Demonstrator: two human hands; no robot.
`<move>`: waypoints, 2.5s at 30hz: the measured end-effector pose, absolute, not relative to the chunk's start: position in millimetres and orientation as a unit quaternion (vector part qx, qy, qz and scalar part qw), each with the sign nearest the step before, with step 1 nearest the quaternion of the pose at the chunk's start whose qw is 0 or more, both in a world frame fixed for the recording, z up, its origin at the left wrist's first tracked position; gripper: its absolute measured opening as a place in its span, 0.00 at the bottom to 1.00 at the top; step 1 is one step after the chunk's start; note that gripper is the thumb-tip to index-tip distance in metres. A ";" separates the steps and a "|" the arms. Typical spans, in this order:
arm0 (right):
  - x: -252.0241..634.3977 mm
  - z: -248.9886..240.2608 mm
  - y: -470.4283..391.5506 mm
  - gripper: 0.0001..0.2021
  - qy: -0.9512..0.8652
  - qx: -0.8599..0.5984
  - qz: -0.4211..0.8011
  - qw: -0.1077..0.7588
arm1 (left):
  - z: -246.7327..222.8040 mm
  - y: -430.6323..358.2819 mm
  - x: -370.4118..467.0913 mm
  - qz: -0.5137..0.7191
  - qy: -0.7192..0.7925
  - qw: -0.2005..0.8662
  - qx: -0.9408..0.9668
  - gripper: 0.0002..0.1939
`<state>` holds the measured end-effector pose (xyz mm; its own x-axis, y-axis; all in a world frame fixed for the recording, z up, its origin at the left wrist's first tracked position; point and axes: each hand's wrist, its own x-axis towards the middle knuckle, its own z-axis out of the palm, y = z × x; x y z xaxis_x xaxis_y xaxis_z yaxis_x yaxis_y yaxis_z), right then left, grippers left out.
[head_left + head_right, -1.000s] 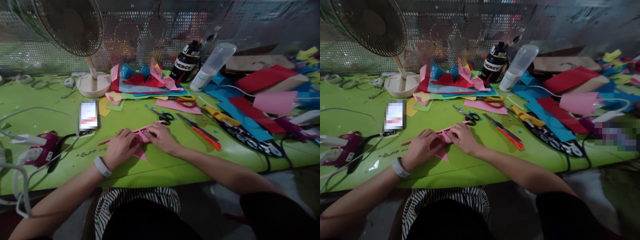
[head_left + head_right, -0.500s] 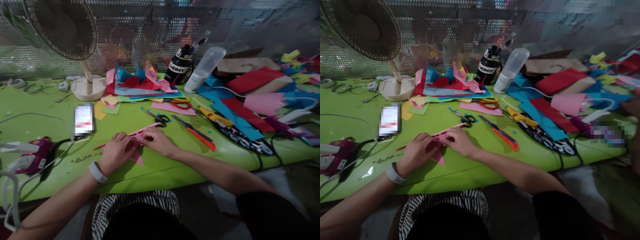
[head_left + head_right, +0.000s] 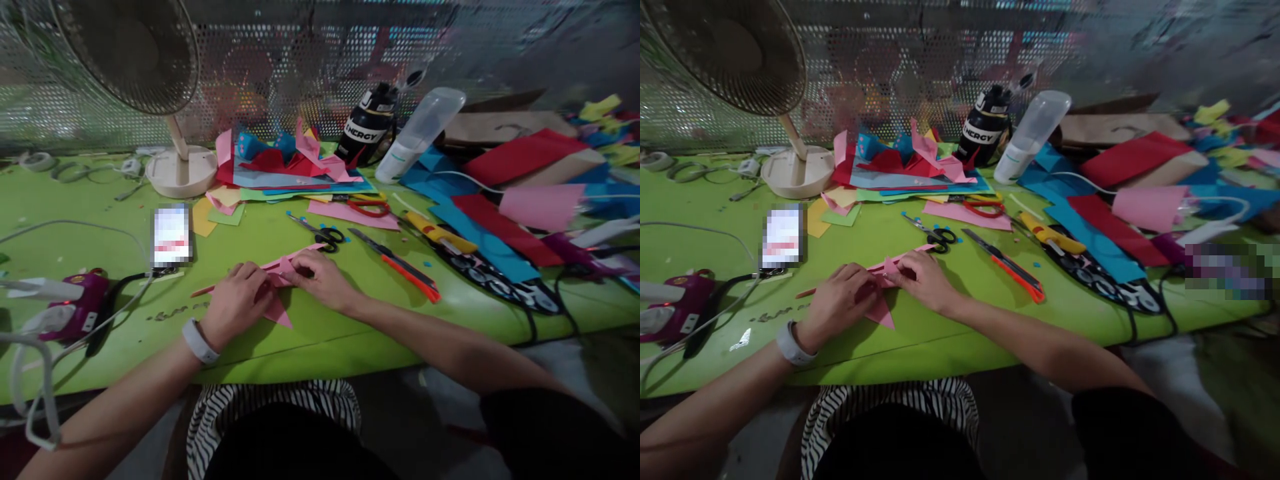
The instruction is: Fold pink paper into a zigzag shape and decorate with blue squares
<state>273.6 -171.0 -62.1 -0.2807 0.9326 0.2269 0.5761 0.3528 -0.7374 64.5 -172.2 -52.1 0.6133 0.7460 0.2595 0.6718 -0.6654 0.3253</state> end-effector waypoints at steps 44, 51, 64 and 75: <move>256.3 -48.6 -165.4 0.04 -0.722 -0.535 0.336 0.283 | -46.0 -174.8 61.6 0.167 0.367 0.047 0.914 0.09; 256.6 -55.0 -164.0 0.05 -0.771 -0.548 0.233 0.227 | -46.9 -180.1 62.1 0.147 0.316 -0.049 0.936 0.10; 269.9 -48.3 -164.3 0.11 -0.703 -0.551 0.383 0.236 | -46.5 -181.7 64.3 0.135 0.309 -0.066 0.939 0.08; 282.8 -44.3 -176.4 0.17 -0.670 -0.495 0.445 0.329 | -44.6 -181.1 64.1 0.114 0.343 -0.013 0.932 0.08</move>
